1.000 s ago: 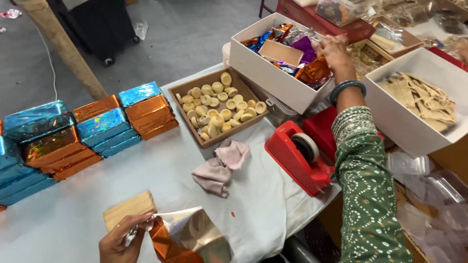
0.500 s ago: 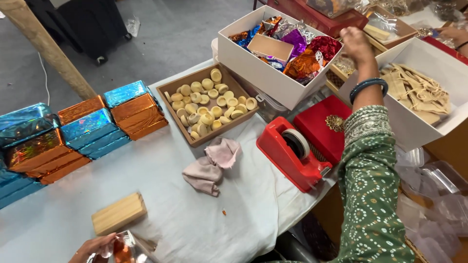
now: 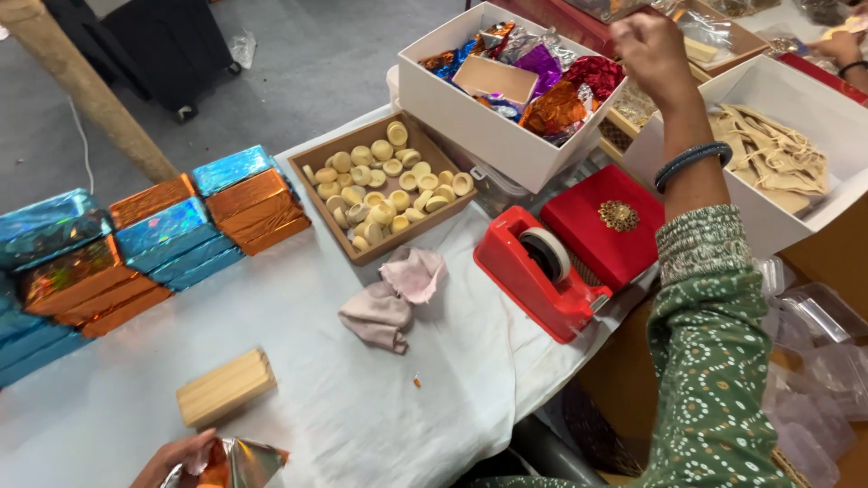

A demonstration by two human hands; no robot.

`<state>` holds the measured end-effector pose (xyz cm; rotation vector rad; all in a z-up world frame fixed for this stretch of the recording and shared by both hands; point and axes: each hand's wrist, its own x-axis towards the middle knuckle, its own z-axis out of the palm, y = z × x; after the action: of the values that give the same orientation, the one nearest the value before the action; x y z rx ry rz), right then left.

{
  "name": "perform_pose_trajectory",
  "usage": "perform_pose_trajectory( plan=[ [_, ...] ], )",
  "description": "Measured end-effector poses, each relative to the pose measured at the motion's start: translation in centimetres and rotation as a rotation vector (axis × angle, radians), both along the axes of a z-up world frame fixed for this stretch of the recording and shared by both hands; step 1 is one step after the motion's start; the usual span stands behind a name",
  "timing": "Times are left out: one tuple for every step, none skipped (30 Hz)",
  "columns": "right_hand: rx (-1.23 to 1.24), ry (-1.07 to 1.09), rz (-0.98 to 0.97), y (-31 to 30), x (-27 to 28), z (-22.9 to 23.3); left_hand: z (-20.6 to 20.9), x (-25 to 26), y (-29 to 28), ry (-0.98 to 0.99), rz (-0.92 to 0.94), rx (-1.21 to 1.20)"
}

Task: The person wraps a small wooden block with orange metallic foil, folding the edges and securing them with clear tape. They then place the wrapped block with other finished items.

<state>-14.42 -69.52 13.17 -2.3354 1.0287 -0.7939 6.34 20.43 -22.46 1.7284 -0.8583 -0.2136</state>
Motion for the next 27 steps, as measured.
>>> perform_pose_trajectory(
  plan=[
    [-0.192,-0.017,0.155,1.6,0.6,0.6,5.2,-0.6,-4.3,-0.010,0.048,-0.026],
    [-0.379,-0.033,0.325,3.5,1.8,0.9,10.6,-3.2,-8.0,-0.017,0.109,-0.049],
    [-0.373,-0.033,0.347,7.5,2.4,1.9,13.4,-4.5,-9.8,-0.014,0.131,-0.044],
    [-0.446,-0.060,0.474,11.8,3.3,2.7,16.3,-5.8,-11.2,0.083,0.235,-0.020],
    [-0.517,-0.090,0.602,16.1,4.1,3.5,19.1,-6.8,-12.7,0.180,0.338,0.001],
    [-0.502,-0.100,0.645,21.3,4.5,4.1,18.9,-6.8,-13.1,0.184,0.383,0.011],
    [-0.376,-0.088,0.786,26.5,4.6,4.7,18.7,-6.6,-13.3,0.183,0.348,-0.042],
    [-0.243,-0.075,0.939,31.8,4.4,5.4,18.4,-6.8,-13.2,0.181,0.327,-0.090],
    [-0.222,-0.083,0.995,35.2,5.0,3.9,19.1,-7.5,-13.4,0.183,0.386,-0.077],
    [-0.355,0.038,1.053,38.6,5.4,2.7,19.7,-7.4,-13.8,0.240,0.342,-0.147],
    [-0.496,0.153,1.106,42.0,5.6,1.6,20.3,-7.1,-14.3,0.293,0.298,-0.220],
    [-0.496,0.141,1.143,44.2,5.7,0.1,19.7,-7.1,-13.9,0.288,0.336,-0.221],
    [-0.406,0.148,1.249,46.3,5.7,-1.3,19.1,-7.1,-13.5,0.247,0.328,-0.235],
    [-0.317,0.165,1.340,48.2,5.5,-2.7,18.5,-6.7,-13.7,0.210,0.305,-0.251],
    [-0.321,0.162,1.365,49.5,6.0,-4.0,19.0,-7.0,-13.2,0.207,0.330,-0.255],
    [-0.195,0.259,1.334,50.6,6.1,-5.3,19.4,-7.2,-13.2,0.217,0.349,-0.203],
    [-0.071,0.356,1.298,51.4,6.2,-6.7,19.7,-7.3,-13.4,0.227,0.367,-0.152],
    [-0.071,0.364,1.294,52.2,6.4,-7.6,19.6,-7.3,-13.2,0.234,0.364,-0.155],
    [0.008,0.312,1.315,52.8,6.7,-8.5,19.5,-7.3,-13.2,0.245,0.362,-0.150],
    [0.094,0.258,1.328,53.4,6.7,-9.6,19.3,-7.4,-13.2,0.258,0.355,-0.139],
    [0.101,0.266,1.317,53.7,6.9,-10.3,19.1,-7.6,-13.1,0.268,0.345,-0.137],
    [0.242,0.306,1.316,54.1,7.4,-11.0,19.1,-7.5,-13.1,0.275,0.337,-0.175],
    [0.384,0.345,1.311,54.5,7.8,-11.6,19.1,-7.4,-13.0,0.282,0.328,-0.213],
    [0.384,0.347,1.313,54.5,8.3,-12.6,19.0,-7.4,-12.9,0.282,0.330,-0.213],
    [0.542,0.355,1.281,54.5,8.7,-13.5,19.0,-7.3,-12.7,0.235,0.323,-0.201],
    [0.698,0.363,1.249,54.6,9.3,-14.4,18.9,-7.3,-12.5,0.186,0.320,-0.189],
    [0.698,0.365,1.256,54.6,9.6,-15.5,18.7,-7.2,-12.4,0.184,0.327,-0.190]
  ],
)
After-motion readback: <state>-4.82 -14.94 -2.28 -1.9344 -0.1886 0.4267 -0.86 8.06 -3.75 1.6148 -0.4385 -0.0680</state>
